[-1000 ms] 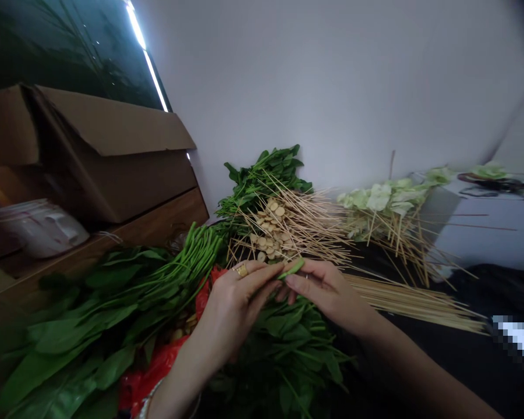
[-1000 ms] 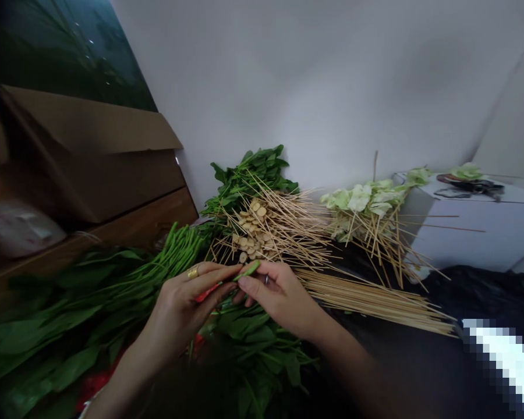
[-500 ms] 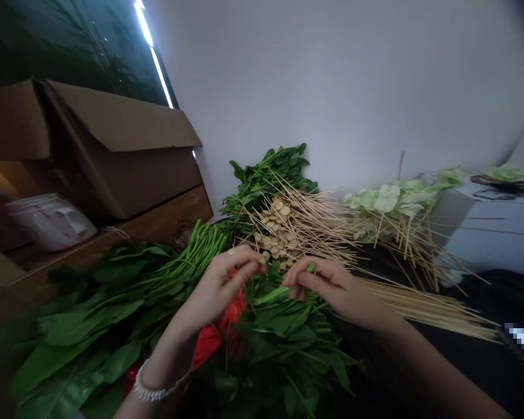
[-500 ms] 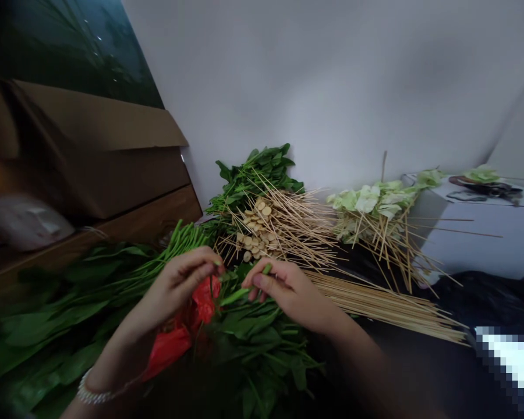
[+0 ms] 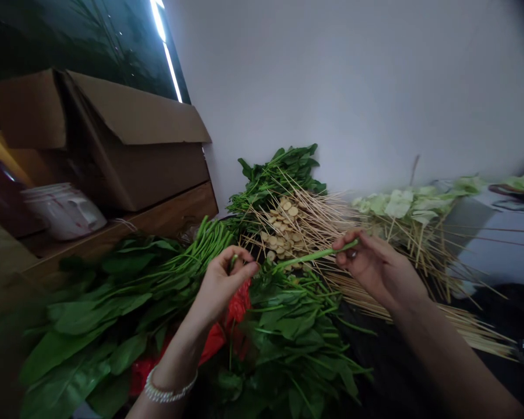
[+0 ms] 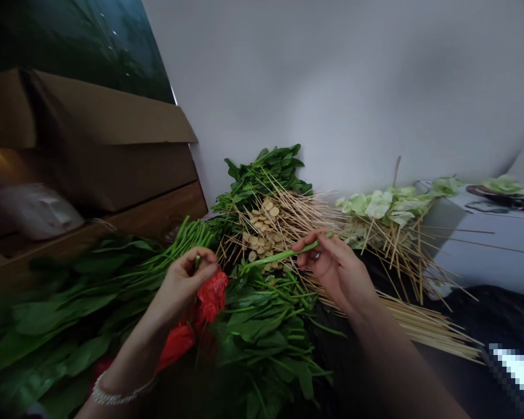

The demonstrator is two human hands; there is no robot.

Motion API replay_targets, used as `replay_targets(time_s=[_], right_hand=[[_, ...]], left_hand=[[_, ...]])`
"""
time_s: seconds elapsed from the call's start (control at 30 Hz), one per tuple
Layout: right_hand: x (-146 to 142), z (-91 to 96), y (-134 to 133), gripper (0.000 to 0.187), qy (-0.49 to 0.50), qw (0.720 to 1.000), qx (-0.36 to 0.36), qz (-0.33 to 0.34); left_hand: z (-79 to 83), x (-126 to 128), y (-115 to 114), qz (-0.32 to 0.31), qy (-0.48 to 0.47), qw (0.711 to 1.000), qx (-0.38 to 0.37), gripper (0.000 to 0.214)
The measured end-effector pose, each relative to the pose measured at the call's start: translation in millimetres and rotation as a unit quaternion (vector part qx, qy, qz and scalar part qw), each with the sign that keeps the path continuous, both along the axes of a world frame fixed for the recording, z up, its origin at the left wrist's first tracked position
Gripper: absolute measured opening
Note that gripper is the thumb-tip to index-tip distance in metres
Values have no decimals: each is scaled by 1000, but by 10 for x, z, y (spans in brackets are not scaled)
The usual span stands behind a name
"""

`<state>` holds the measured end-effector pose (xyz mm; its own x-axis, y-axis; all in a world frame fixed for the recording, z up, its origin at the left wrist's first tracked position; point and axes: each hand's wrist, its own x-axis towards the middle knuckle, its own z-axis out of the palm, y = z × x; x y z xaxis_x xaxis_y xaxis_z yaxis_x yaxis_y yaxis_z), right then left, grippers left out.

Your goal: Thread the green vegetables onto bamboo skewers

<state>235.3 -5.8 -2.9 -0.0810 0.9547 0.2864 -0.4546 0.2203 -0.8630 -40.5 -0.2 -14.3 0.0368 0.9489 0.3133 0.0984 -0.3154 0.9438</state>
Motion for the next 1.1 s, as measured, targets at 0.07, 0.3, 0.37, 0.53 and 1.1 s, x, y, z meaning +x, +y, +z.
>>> replay_targets(time_s=[0.07,0.3,0.37,0.53,1.1], right_hand=[[16,-7,15,20,3,1000,1,2],[-72,-33,-9,17,-29,1000,3,-6],[-141,-44,-43,16,-51,999,-1,13],[-177,-57,-64,22,-96,995,1,8],[-49,-109,61,28,-92,995,-14,-28]], left_hand=[[-61,64,37,-22,79,997,-1,29],[-76,226,164,-92,129,987,35,17],[-21,268,185,-127,131,983,13,19],[82,281,282,-227,113,965,-68,24],[142,108,295,-303,206,925,-97,28]])
